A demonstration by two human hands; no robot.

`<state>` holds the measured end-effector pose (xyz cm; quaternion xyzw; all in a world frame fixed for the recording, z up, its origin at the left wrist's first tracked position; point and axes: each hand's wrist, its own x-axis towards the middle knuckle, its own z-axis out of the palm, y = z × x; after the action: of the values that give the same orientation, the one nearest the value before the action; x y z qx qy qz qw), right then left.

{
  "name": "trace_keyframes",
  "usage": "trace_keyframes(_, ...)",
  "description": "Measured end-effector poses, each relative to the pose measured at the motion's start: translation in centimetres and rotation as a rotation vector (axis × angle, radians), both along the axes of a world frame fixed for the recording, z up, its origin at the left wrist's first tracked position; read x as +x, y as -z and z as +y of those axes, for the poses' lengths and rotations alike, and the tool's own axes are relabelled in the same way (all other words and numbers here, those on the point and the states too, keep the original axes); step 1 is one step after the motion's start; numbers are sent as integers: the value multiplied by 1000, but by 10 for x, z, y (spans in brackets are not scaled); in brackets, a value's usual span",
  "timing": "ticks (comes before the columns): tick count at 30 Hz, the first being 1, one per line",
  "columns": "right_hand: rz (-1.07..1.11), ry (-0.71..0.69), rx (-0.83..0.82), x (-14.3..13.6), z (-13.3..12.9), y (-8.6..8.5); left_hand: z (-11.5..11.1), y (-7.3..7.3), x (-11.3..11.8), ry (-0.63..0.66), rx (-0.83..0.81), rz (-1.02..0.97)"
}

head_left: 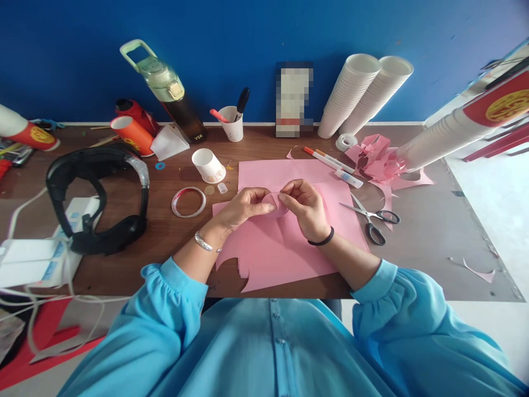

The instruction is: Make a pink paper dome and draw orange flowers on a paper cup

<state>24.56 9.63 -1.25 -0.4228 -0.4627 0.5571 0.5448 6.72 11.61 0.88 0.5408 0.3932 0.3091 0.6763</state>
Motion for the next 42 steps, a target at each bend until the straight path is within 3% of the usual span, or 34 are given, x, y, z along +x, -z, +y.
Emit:
trace_keyframes(16, -113, 4, 135, 0, -2, 2, -1, -1, 2, -7, 58, 35)
trace_keyframes(42, -61, -48, 90, 0, -2, 1, 0, 6, 2, -35, 34, -7)
